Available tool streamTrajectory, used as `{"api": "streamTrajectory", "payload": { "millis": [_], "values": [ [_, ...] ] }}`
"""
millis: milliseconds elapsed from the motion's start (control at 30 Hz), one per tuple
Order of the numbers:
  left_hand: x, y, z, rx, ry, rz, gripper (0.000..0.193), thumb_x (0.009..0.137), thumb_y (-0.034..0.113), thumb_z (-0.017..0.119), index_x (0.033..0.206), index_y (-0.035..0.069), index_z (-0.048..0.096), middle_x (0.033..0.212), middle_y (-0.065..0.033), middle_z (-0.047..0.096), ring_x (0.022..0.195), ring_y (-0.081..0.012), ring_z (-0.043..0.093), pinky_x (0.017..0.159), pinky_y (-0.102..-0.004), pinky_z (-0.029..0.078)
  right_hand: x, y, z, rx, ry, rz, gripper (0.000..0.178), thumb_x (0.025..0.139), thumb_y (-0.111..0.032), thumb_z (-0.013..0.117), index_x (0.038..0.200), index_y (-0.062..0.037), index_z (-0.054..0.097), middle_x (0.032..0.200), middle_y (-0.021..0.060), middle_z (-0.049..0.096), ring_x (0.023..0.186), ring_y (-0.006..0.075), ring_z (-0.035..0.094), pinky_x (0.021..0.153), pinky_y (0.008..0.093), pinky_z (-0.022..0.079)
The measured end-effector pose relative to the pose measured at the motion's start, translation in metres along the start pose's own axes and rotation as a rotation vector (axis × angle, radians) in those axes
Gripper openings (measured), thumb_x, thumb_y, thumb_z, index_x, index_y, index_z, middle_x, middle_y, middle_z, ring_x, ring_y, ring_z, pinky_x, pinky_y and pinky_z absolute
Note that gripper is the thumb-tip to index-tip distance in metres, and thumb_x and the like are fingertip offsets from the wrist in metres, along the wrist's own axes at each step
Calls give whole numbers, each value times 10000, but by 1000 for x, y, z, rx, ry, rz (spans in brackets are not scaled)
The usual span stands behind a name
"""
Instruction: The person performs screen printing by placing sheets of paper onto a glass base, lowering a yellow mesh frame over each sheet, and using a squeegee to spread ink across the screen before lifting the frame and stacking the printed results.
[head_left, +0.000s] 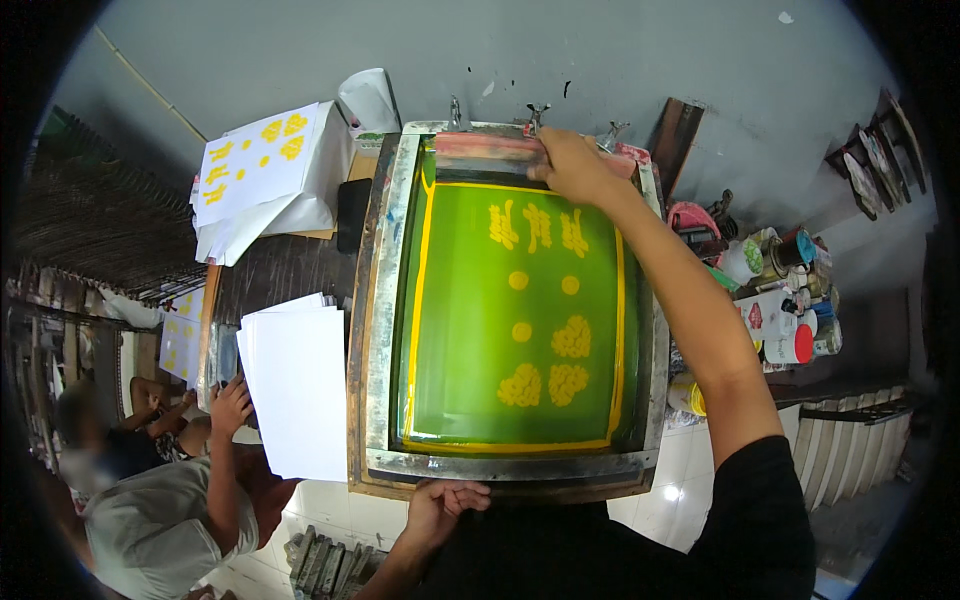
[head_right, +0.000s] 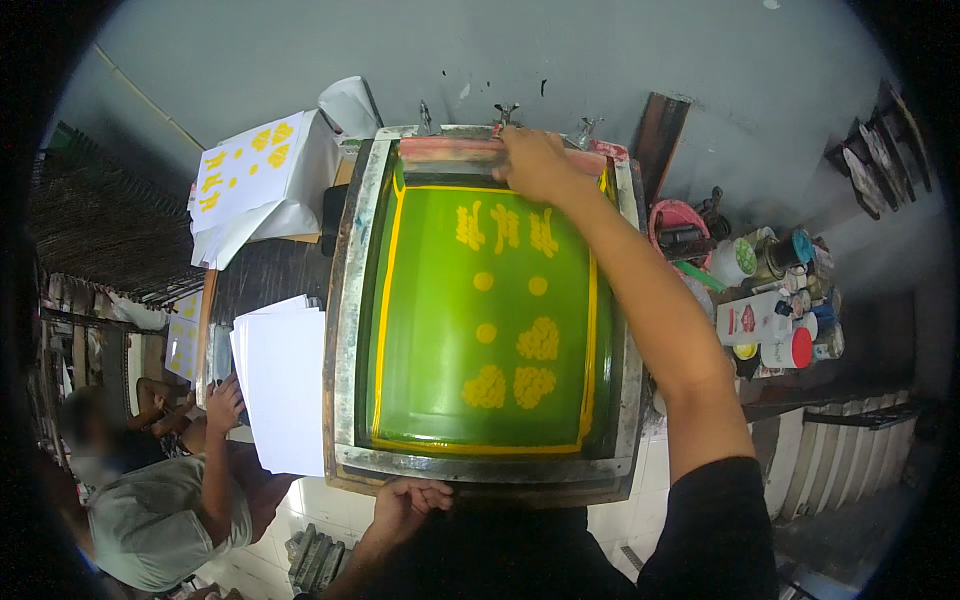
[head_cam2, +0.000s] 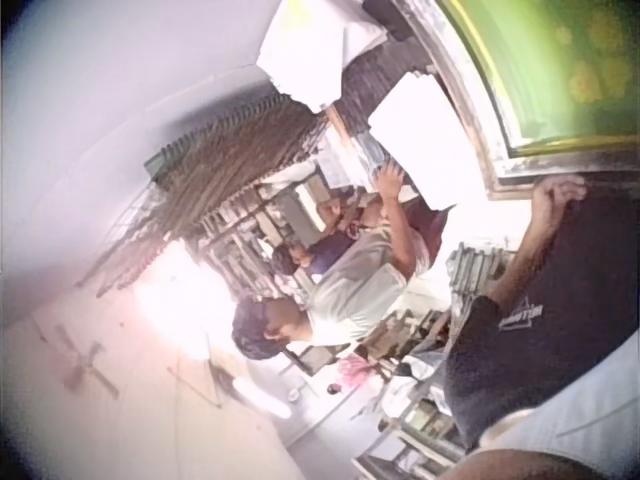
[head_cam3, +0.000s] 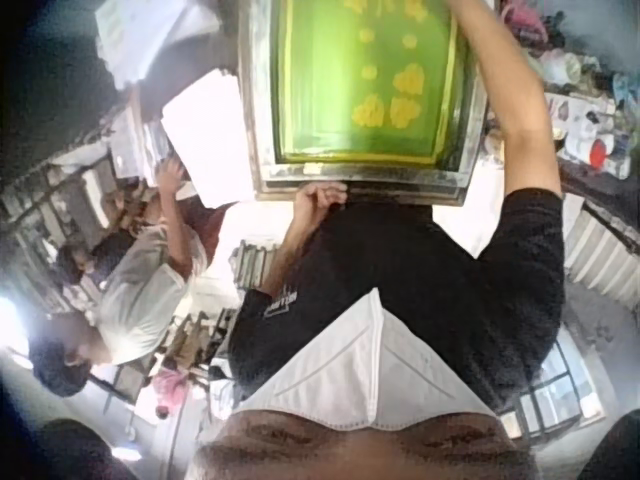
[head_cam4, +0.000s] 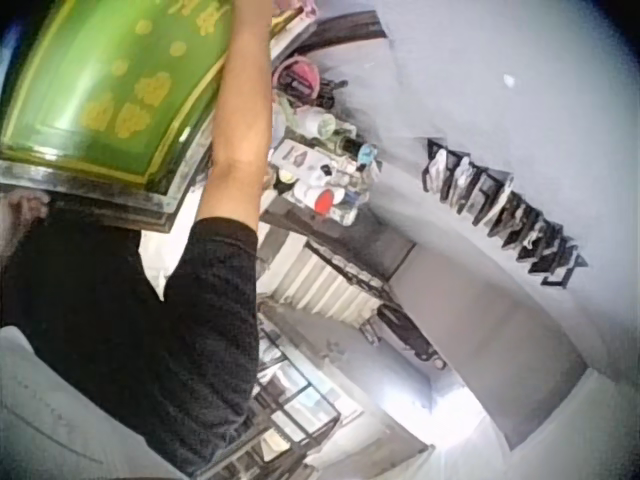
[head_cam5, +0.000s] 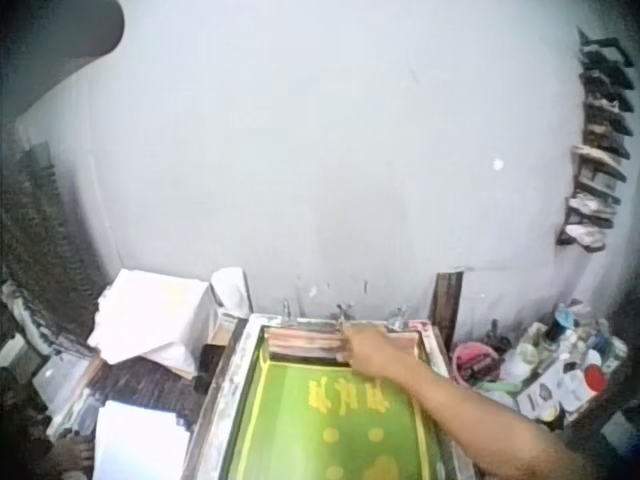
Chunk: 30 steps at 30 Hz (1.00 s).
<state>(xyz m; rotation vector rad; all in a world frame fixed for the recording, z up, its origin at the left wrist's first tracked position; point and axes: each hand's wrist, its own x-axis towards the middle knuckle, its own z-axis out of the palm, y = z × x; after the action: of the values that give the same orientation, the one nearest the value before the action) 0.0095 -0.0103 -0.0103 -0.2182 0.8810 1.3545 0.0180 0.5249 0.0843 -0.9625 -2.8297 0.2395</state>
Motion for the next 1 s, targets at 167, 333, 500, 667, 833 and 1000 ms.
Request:
{"api": "streamTrajectory", "payload": {
  "millis": [167, 333, 500, 667, 833, 1000],
  "values": [
    [-1, -2, 5, -7, 9, 33, 388, 967, 118, 437, 1036, -181, 675, 1031, -295, 735, 889, -374, 746, 839, -442, 611, 19, 8, -3, -20, 109, -36, 448, 945, -281, 699, 1266, -5, 551, 1223, 214, 650, 1199, 397, 586, 1007, 521, 406],
    [-3, 0, 11, -6, -2, 68, 353, 957, 109, 465, 1003, -166, 681, 1022, -295, 736, 861, -377, 744, 824, -444, 610, 20, 5, 5, -57, 103, -40, 417, 955, -292, 690, 1236, -14, 558, 1217, 204, 653, 1184, 395, 591, 1005, 523, 406],
    [-1, 3, 11, -18, -33, 63, 318, 949, 117, 513, 973, -144, 693, 989, -272, 743, 849, -353, 746, 810, -432, 611, -11, -11, 2, -89, 35, -40, 433, 941, -321, 705, 1225, -22, 573, 1198, 202, 665, 1176, 384, 602, 995, 513, 421],
    [3, 3, 10, 30, -62, 74, 317, 962, 129, 507, 993, -123, 697, 1000, -243, 751, 848, -317, 750, 794, -415, 612, -79, -43, 8, -59, -10, -5, 433, 934, -308, 708, 1230, -20, 576, 1172, 201, 672, 1137, 379, 621, 968, 512, 440],
    [4, 3, 8, -22, -67, 28, 286, 950, 140, 519, 1046, -77, 678, 977, -213, 748, 825, -287, 737, 809, -399, 607, -191, -100, 15, -4, 138, -41, 335, 914, -271, 714, 1125, -41, 593, 1074, 183, 665, 1040, 368, 627, 901, 504, 448],
    [9, 4, 5, -31, -151, 71, 304, 949, 144, 526, 1128, -62, 661, 974, -204, 749, 821, -283, 735, 810, -391, 603, -300, -158, 15, 43, 137, -56, 246, 891, -205, 693, 1061, -52, 603, 976, 152, 617, 960, 340, 591, 832, 479, 426]
  ]
}}
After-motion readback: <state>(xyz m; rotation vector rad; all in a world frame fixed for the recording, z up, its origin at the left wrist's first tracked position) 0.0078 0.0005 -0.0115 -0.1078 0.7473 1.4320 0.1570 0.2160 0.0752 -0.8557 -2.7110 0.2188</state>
